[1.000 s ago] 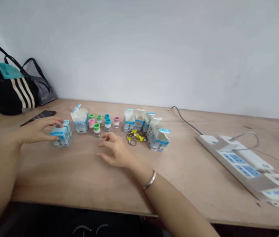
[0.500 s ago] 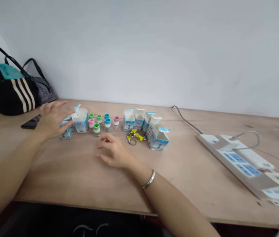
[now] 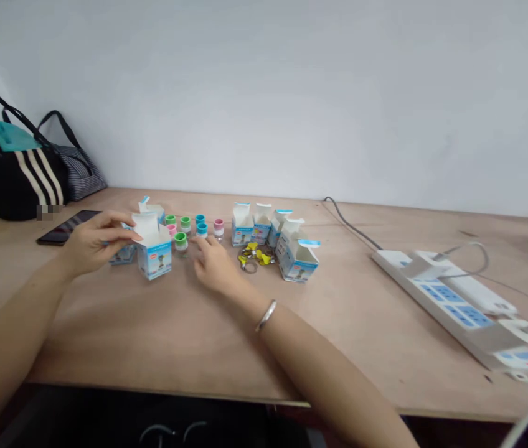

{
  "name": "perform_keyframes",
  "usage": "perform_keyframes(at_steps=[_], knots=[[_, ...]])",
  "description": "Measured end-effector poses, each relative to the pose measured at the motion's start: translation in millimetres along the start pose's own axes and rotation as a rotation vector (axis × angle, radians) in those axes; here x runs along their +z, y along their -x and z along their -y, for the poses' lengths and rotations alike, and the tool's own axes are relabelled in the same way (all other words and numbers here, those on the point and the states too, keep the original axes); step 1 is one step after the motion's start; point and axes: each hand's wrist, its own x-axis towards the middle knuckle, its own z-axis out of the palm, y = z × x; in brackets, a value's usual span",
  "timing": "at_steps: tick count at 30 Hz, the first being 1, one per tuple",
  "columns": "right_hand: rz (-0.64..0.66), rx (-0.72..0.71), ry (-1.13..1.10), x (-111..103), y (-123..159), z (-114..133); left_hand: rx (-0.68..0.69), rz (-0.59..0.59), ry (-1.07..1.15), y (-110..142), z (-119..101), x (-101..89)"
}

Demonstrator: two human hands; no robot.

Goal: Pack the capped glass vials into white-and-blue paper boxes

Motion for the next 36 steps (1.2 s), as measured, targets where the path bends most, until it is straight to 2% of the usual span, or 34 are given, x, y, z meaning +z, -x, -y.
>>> perform_keyframes(at_steps=[5,10,14,16,18,19,21,25,31,36], knots=[[0.006,-0.042,0.027,15.6,-25.8,-4.1,0.038,0.089,0.144,2.6,-8.1,22.8],[-0.103,0.020,0.016,12.3,-23.3,-8.8,0.009,0.098,0.191,7.4,-12.2,39.9],[-0.385,0.054,-0.067,-14.9,-10.8,-11.4,-0.027,0.033,0.245,8.8,-24.5,57.5],[-0.562,0.045,-0.188,-30.6,-4.7,-7.5,-0.044,0.007,0.291,7.6,-32.9,64.9],[-0.671,0.003,-0.331,-42.2,1.0,1.2,-0.056,0.014,0.340,5.2,-41.3,68.8],[-0.673,-0.020,-0.378,-45.6,3.7,6.9,-0.058,0.030,0.361,3.7,-45.0,69.6],[-0.591,-0.054,-0.394,-48.1,8.8,18.8,-0.059,0.060,0.390,1.1,-51.3,70.1],[-0.367,-0.095,-0.227,-45.6,17.2,34.6,-0.111,0.020,0.453,0.4,-58.1,74.6],[-0.250,-0.135,-0.135,-51.9,20.5,29.1,-0.299,-0.028,0.629,6.1,-62.8,86.3],[-0.118,-0.150,-0.003,-49.0,17.2,23.4,-0.286,-0.005,0.651,6.5,-66.8,90.6]])
